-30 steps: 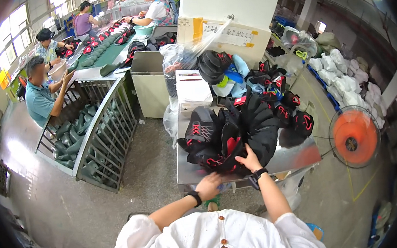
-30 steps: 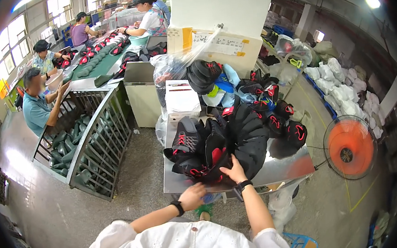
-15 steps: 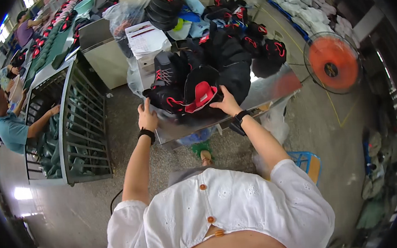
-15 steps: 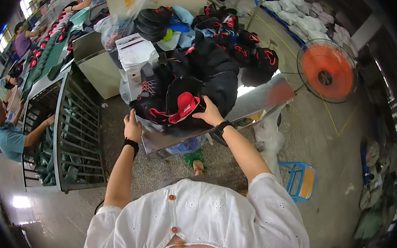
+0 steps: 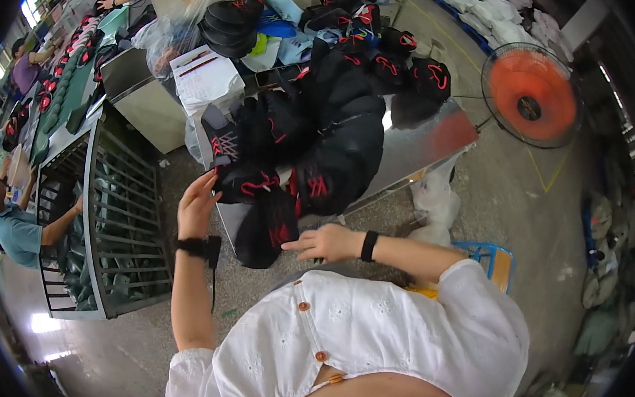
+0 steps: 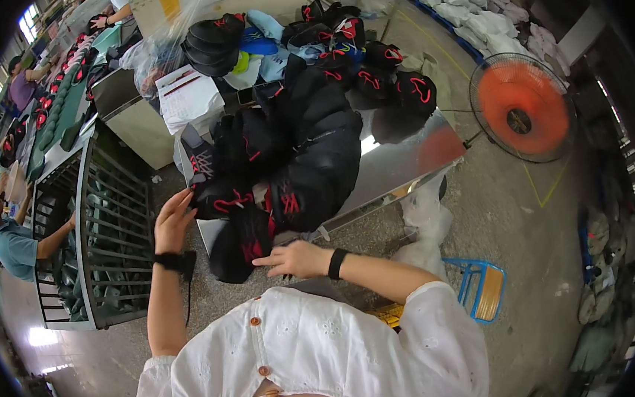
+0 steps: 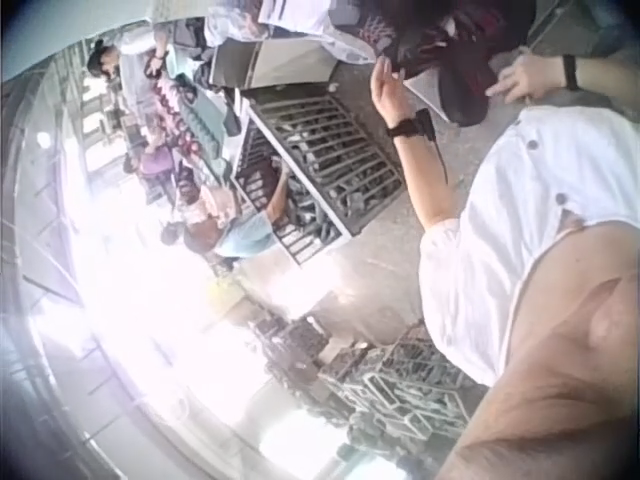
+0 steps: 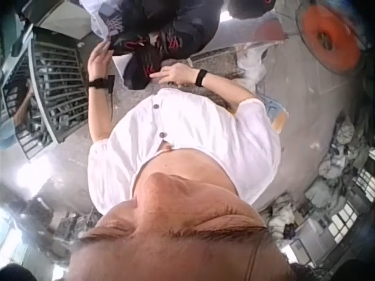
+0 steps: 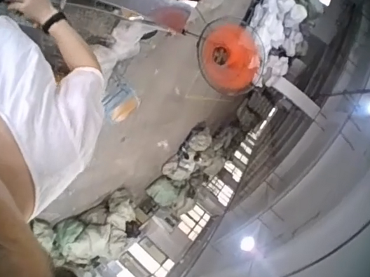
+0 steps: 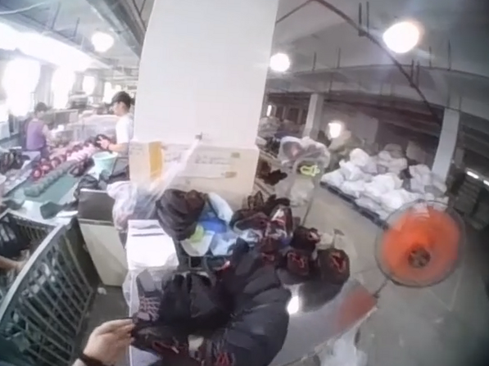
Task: Gathering black and red shoe uppers from a bin and bundling them together with white plastic ties.
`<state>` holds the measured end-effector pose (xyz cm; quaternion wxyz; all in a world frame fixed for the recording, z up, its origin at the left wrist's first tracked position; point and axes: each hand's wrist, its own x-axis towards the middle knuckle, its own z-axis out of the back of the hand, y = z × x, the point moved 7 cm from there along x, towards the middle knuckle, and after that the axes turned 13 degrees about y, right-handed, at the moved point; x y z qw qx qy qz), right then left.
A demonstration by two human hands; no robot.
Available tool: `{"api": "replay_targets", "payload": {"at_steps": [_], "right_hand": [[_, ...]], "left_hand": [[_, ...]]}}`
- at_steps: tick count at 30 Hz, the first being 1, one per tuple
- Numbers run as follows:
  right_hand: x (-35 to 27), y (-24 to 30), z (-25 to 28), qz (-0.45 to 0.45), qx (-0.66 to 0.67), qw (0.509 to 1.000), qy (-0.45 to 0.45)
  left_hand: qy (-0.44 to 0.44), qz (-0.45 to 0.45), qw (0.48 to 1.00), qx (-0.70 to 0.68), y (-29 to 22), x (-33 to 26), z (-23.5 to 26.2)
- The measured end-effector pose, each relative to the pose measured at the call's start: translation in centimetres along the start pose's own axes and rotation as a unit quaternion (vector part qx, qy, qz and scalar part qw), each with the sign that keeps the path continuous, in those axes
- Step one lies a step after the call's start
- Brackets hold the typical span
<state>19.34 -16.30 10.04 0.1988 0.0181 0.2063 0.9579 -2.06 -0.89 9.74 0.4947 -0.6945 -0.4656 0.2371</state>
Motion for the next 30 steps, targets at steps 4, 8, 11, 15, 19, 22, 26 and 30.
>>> {"api": "replay_targets", "payload": {"at_steps": [4,8,11,15,19,22,26,30], "right_hand": [[-2.5,-4.6,3.1,-0.111,0.102,0.952,-0.267],[-6.9,-11.1,8.7,-0.395,0.078,0.859,-0.316],[-8.1,-14.2,8.7,-0.482,0.043,0.864,-0.142],[-10.2,-16.3,8.0,-0.476,0.023,0.864,-0.166],[-13.9,-17.4,7.4,-0.499,0.071,0.858,-0.098],[-18.9,-18.4,8.6,-0.496,0.064,0.856,-0.133],[-24.4,-20.4,10.8,-0.517,0.047,0.839,-0.166],[-22.3,-21.2,9.8,-0.360,0.124,0.922,-0.072]], "left_hand": [[0.016,0.180,0.944,0.278,0.3,-3.5,-0.2],[0.067,0.257,0.872,0.410,5.4,-7.2,-5.7],[0.012,0.241,0.842,0.482,6.5,-4.5,-9.2],[0.036,0.027,0.755,0.654,0.9,2.3,-13.5],[-0.003,0.011,0.709,0.705,-1.8,5.1,-12.3],[0.069,-0.006,0.629,0.774,0.2,3.1,-12.0],[0.092,0.048,0.677,0.729,3.1,-0.6,-12.0],[-0.002,0.069,0.676,0.734,2.2,0.1,-11.9]]}}
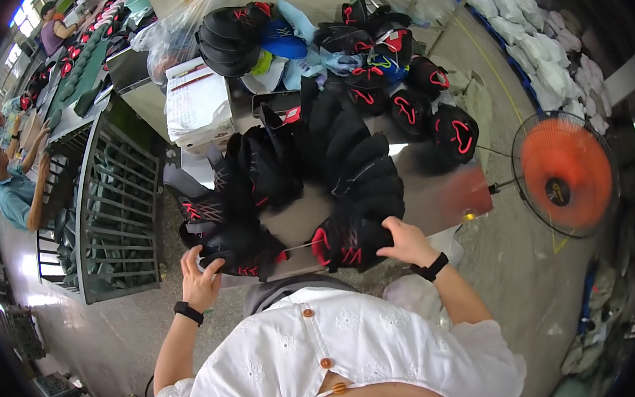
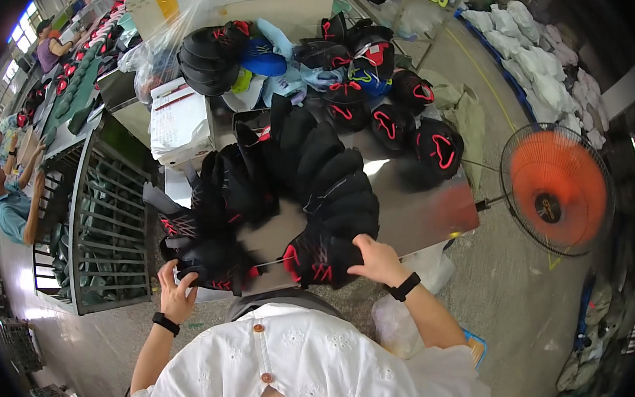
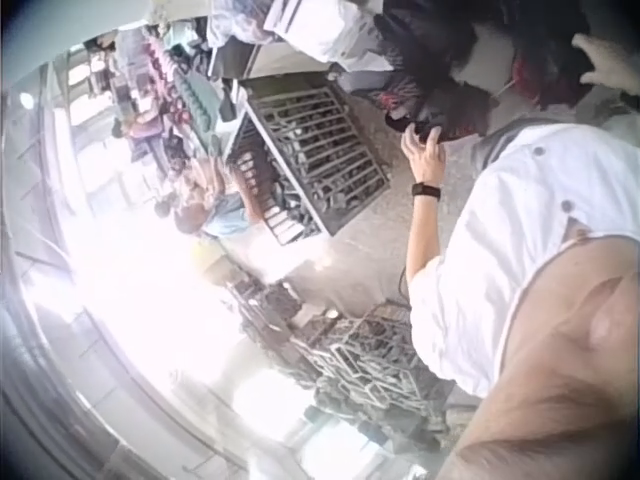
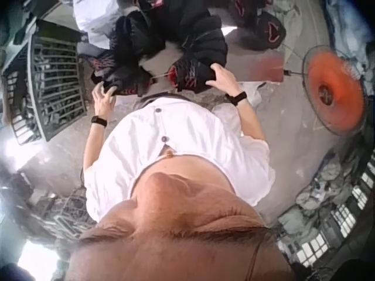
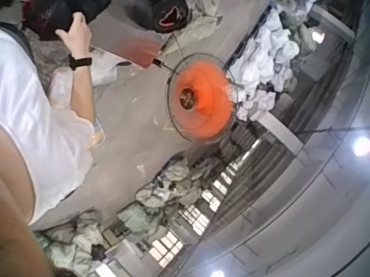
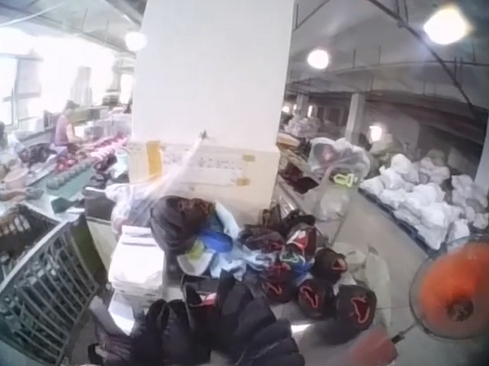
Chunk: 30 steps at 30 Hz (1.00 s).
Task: Gathering black and red shoe uppers from a bin and bundling them together with white plastic ties.
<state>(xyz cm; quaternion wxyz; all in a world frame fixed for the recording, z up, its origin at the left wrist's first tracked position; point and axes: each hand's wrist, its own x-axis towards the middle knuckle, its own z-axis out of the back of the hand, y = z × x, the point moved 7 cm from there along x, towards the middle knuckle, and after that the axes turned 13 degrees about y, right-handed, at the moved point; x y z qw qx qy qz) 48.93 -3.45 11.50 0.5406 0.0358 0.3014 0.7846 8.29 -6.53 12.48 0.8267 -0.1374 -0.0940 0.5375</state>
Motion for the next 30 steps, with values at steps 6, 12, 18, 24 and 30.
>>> {"api": "replay_targets", "payload": {"at_steps": [6,12,18,24,30], "right_hand": [[9.3,2.4,8.7,0.067,-0.042,0.997,-0.011],[21.9,10.7,8.6,0.230,-0.167,0.956,-0.069],[19.8,4.2,9.1,0.056,-0.254,0.963,-0.075],[16.2,1.8,10.4,-0.026,-0.185,0.976,-0.108],[17.6,3.7,9.3,0.014,-0.188,0.969,-0.159]], "left_hand": [[0.042,-0.101,0.993,0.034,-3.6,8.9,7.4],[0.040,-0.259,0.941,0.214,-8.6,23.9,3.2],[0.170,-0.125,0.960,0.184,-1.9,26.5,0.6],[0.204,-0.029,0.952,0.226,0.2,27.2,0.6],[0.081,-0.117,0.917,0.372,-5.7,29.4,-2.4]]}}
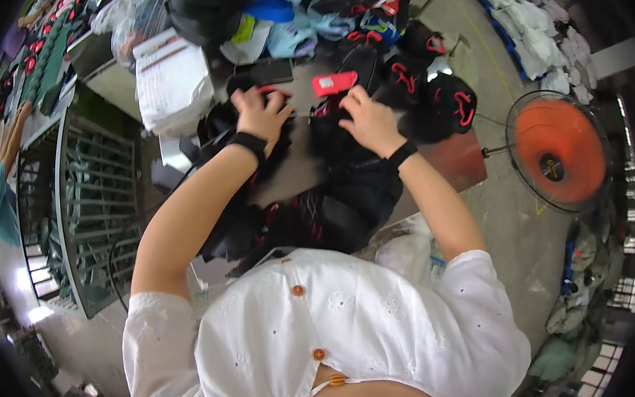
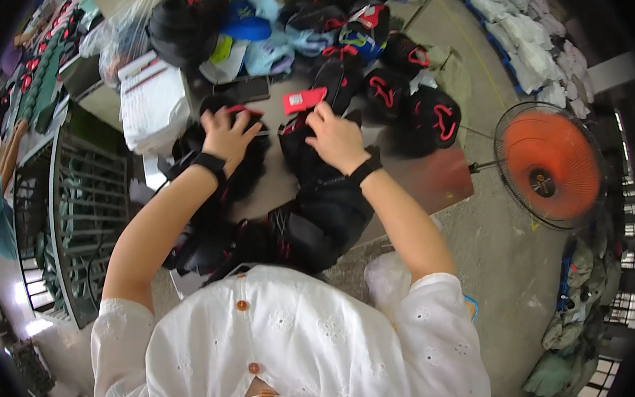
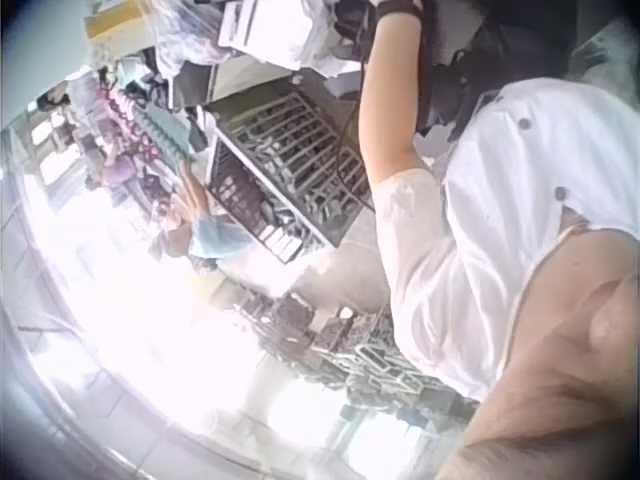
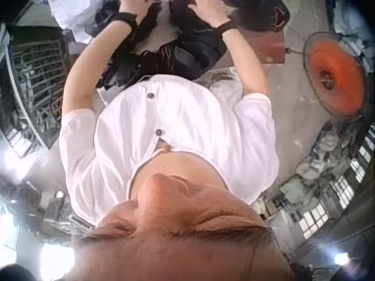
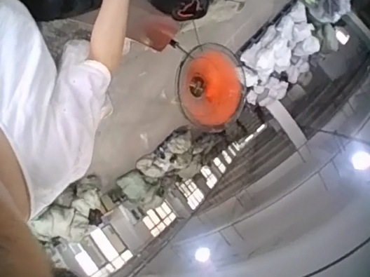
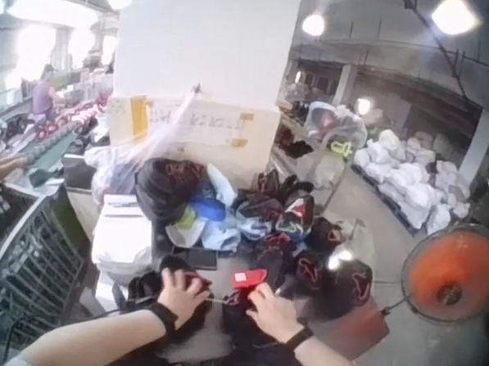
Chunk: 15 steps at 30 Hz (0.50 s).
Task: Gathering black and red shoe uppers from a bin and bundling them together with white plastic ties.
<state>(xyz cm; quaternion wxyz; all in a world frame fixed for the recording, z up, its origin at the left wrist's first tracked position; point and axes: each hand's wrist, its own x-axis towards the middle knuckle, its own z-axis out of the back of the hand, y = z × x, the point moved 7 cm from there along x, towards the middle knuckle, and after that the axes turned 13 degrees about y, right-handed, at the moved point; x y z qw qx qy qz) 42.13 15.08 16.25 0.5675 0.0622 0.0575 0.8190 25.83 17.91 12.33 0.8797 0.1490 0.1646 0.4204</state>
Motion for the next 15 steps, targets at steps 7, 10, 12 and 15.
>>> {"api": "replay_targets", "payload": {"at_steps": [7,10,12,15], "right_hand": [[-0.4,0.7,-0.6,-0.049,0.064,0.992,0.092],[-0.2,1.4,-1.0,-0.013,0.091,0.993,0.074],[0.3,1.1,-1.3,-0.006,0.081,0.996,0.037],[0.5,1.6,-0.2,0.061,0.134,0.986,-0.073]], "left_hand": [[0.179,-0.021,0.957,-0.226,0.1,2.1,-1.8],[0.162,-0.002,0.877,-0.451,1.8,2.3,-3.5],[0.083,0.031,0.910,-0.405,1.8,1.7,-2.2],[-0.025,0.059,0.951,-0.302,1.4,1.2,0.1]]}}
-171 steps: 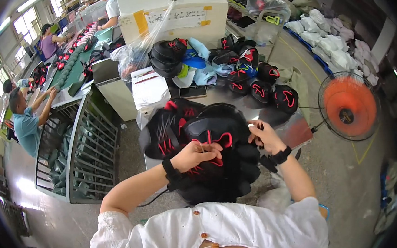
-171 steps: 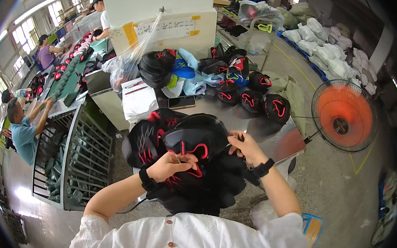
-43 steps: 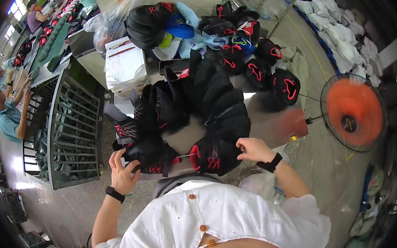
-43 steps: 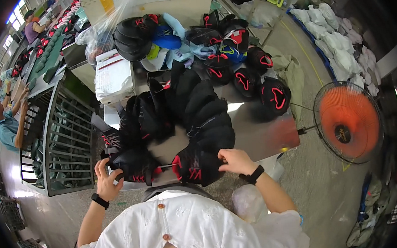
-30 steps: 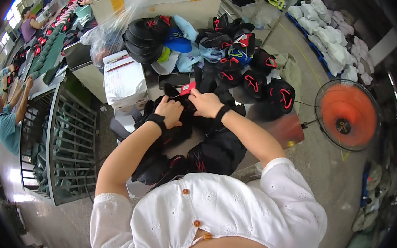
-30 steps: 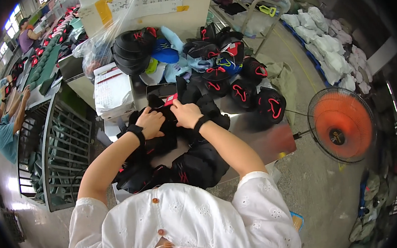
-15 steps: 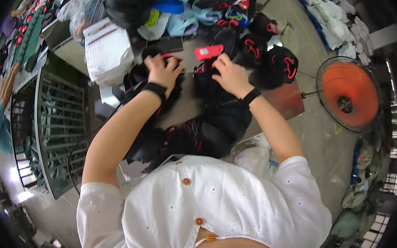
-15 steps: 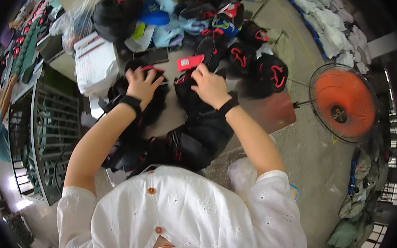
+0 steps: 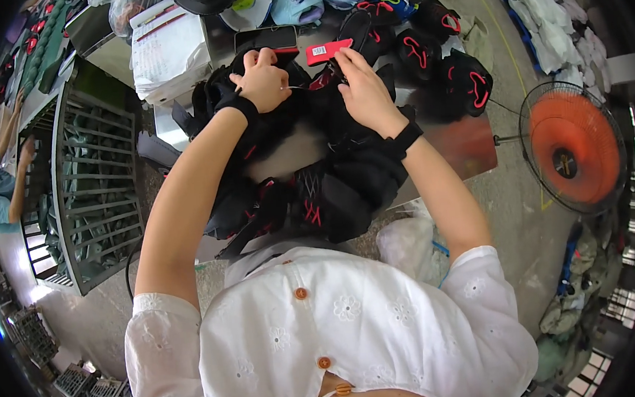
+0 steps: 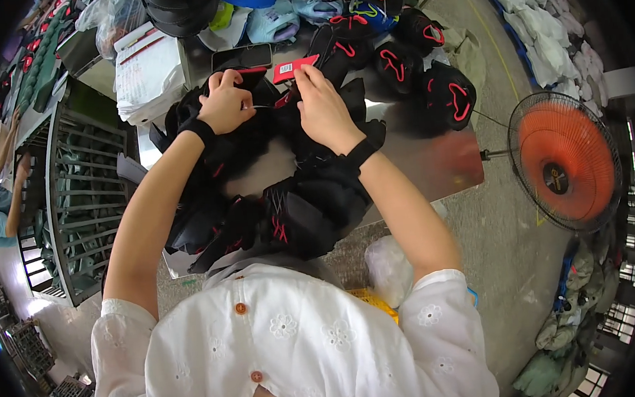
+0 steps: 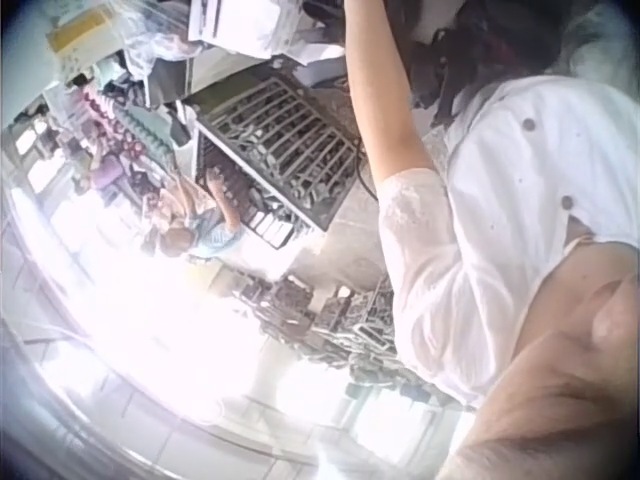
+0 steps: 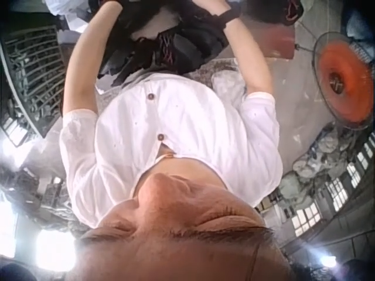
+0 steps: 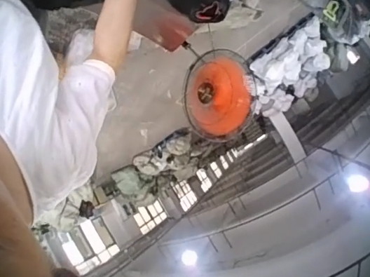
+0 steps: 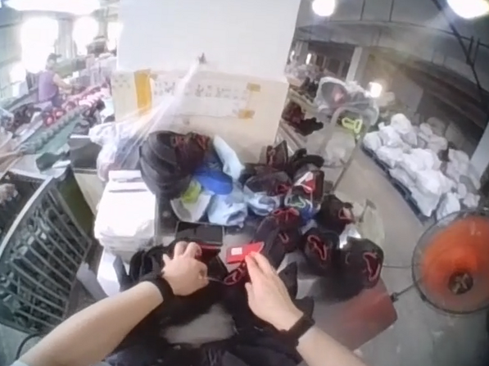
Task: Gathering black and red shoe uppers from a bin and bundling them together with white plastic ties.
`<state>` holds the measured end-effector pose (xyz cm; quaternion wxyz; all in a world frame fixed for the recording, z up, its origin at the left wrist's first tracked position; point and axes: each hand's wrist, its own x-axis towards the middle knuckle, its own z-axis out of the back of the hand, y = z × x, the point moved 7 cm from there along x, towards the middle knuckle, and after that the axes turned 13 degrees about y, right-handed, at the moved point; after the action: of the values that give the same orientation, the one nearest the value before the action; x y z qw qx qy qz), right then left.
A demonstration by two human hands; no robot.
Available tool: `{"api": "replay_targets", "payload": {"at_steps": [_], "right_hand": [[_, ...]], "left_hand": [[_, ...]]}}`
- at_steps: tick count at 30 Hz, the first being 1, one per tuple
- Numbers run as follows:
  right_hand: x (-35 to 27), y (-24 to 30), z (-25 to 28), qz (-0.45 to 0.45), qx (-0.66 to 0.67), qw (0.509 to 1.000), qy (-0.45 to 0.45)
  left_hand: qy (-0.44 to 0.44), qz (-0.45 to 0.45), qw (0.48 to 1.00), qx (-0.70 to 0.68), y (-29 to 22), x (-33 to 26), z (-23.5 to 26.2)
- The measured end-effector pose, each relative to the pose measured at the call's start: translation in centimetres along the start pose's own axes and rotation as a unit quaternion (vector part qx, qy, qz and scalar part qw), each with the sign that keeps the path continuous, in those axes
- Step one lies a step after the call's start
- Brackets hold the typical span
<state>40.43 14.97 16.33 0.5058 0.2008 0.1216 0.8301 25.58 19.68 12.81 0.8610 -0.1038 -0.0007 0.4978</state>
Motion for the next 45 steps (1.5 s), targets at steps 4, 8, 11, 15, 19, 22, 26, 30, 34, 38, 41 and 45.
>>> {"api": "replay_targets", "payload": {"at_steps": [4,8,11,15,19,22,26,30,34,38,41,45], "right_hand": [[-0.5,2.1,0.7,0.046,0.128,0.991,0.004],[-1.7,2.7,-5.0,-0.102,0.278,0.941,0.166],[-1.7,1.4,-7.9,-0.276,0.392,0.850,0.221],[0.8,0.1,-10.2,-0.258,0.383,0.877,0.132],[1.8,0.1,-10.7,-0.254,0.312,0.909,0.112],[2.4,0.3,-9.7,-0.238,0.347,0.904,0.074],[3.1,0.7,-10.2,-0.269,0.373,0.882,0.102],[2.9,0.4,-10.1,-0.237,0.359,0.893,0.132],[1.1,0.0,-8.0,-0.212,0.482,0.848,0.062],[2.5,-1.9,-5.8,-0.186,0.604,0.772,-0.061],[4.0,-3.0,-7.4,-0.190,0.582,0.790,0.019],[3.1,-3.0,-5.7,-0.193,0.461,0.866,0.025]], "left_hand": [[0.128,-0.094,0.987,-0.037,0.5,2.0,-1.8],[0.229,-0.093,0.962,-0.115,4.0,5.3,-3.8],[0.361,-0.013,0.885,-0.295,3.9,5.3,-3.8],[0.383,0.040,0.835,-0.393,3.8,4.6,-3.4],[0.364,0.039,0.807,-0.464,4.7,4.8,-4.5],[0.373,0.036,0.806,-0.458,4.5,5.0,-4.4],[0.360,-0.012,0.814,-0.456,4.3,5.1,-4.1],[0.349,0.021,0.801,-0.487,3.5,4.8,-1.8],[0.331,-0.033,0.832,-0.445,4.5,5.4,-3.1],[0.250,-0.060,0.870,-0.420,4.1,5.5,-2.1],[0.255,-0.017,0.868,-0.425,1.8,5.3,-0.3],[0.174,-0.034,0.804,-0.568,2.2,3.6,-0.8]]}}
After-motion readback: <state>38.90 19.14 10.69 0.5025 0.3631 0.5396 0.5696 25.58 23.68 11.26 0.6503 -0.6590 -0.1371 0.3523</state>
